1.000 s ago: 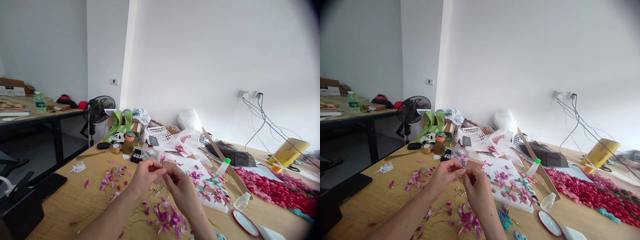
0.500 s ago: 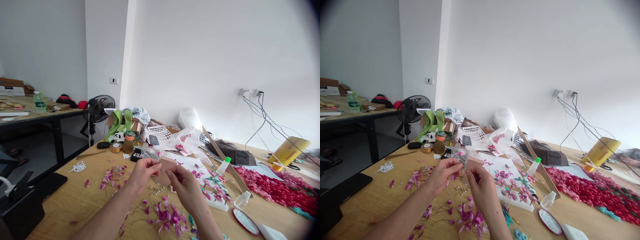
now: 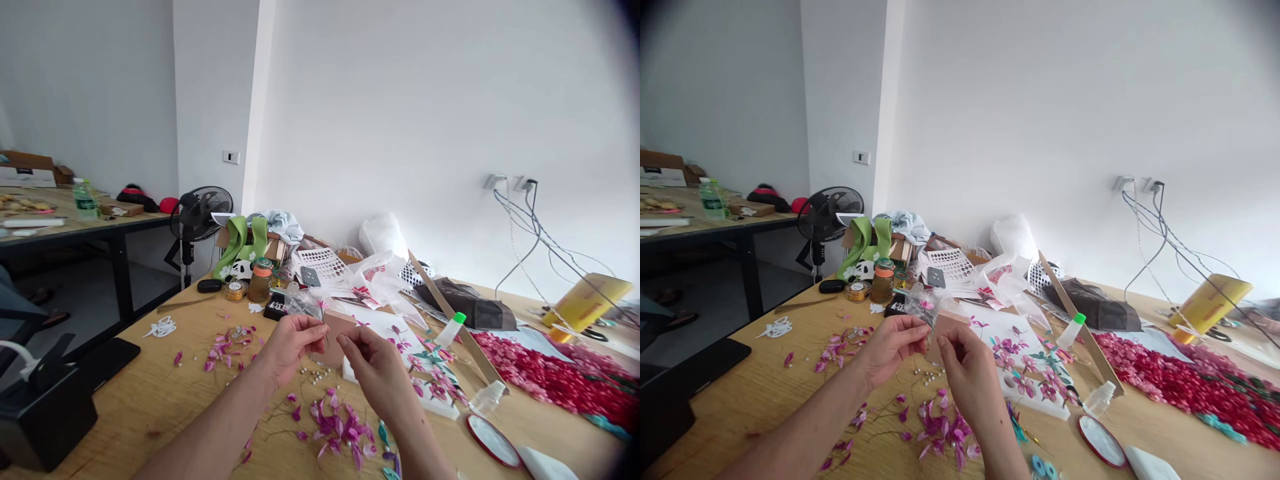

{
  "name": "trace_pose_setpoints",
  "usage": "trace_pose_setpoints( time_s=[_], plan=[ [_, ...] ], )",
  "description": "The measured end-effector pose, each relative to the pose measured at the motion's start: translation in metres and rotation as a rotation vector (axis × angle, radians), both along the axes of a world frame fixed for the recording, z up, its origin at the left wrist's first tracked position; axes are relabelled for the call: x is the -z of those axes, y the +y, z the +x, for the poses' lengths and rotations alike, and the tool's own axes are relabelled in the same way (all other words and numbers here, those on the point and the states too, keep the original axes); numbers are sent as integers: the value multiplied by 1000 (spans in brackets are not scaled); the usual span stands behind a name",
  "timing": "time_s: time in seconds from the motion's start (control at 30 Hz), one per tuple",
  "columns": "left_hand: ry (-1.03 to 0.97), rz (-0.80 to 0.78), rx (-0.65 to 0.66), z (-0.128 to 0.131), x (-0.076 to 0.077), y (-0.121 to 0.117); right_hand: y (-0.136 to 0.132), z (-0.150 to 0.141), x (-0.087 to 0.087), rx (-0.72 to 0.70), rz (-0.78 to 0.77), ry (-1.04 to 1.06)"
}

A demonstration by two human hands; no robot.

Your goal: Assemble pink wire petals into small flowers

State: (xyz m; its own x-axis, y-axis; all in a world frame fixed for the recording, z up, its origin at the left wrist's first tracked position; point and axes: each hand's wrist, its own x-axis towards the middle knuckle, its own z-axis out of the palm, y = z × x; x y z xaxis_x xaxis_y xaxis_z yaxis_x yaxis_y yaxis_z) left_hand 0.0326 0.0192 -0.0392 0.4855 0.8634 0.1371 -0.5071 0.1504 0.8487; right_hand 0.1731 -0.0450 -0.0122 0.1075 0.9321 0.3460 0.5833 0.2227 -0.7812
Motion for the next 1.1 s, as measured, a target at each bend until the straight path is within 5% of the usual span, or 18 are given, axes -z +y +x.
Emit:
trace_pose_setpoints(
  time_s=[1.1],
  plan=[
    [-82, -62, 69, -3, -7, -2, -3, -5, -7, -26, -63, 60]
  ],
)
